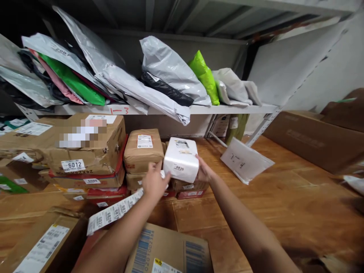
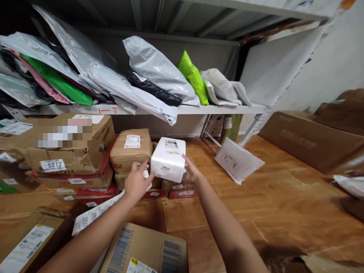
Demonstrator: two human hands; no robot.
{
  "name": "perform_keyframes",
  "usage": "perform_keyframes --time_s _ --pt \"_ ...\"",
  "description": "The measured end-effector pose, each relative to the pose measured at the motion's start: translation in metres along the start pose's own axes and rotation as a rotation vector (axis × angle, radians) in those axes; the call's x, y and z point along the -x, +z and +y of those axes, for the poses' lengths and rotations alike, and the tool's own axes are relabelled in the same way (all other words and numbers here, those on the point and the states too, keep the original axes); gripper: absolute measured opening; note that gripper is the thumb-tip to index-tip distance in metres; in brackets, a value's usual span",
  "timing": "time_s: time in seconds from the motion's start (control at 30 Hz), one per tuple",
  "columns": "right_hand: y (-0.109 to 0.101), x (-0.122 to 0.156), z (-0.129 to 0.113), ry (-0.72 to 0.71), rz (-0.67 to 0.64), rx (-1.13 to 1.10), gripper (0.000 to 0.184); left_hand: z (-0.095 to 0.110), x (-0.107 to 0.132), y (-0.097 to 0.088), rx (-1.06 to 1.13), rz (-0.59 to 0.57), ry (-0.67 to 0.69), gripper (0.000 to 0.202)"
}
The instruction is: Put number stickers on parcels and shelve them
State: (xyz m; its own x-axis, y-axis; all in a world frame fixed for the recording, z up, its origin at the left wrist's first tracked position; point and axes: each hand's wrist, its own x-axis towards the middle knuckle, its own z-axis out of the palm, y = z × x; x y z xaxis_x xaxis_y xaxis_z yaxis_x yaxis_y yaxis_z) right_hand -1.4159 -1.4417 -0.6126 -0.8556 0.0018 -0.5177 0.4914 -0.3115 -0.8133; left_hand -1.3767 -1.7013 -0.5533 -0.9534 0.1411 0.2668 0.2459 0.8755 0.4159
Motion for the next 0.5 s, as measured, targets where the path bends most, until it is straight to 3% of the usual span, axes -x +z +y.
perform_keyframes --time_s 0.13,0.27,0.37,0.43,0.5 --pt "0.016 0.018 0.021 -0.099 0.008 -0.031 0.059 0.001 0.003 0.011 -0.195 -0.02 0.083 0.068" --pt "-0.01 0.06 0.024 -0.286 0.159 0.134 0.074 -0.025 -0.017 -0.006 -0.354 -0.076 0.093 0.06" --pt "-0.019 0.088 -0.006 -0.349 0.232 0.242 0.077 -0.04 -0.027 -0.014 -0.394 -0.075 0.172 0.057" --pt "-0.001 0.092 -0.038 -0.309 0.146 0.16 0.069 -0.045 -0.029 -0.014 -0.401 -0.046 0.176 0.06" --pt "0.033 0.083 -0.071 -0.196 0.017 0.028 0.062 -0.046 -0.028 -0.012 -0.41 -0.032 0.163 0.061"
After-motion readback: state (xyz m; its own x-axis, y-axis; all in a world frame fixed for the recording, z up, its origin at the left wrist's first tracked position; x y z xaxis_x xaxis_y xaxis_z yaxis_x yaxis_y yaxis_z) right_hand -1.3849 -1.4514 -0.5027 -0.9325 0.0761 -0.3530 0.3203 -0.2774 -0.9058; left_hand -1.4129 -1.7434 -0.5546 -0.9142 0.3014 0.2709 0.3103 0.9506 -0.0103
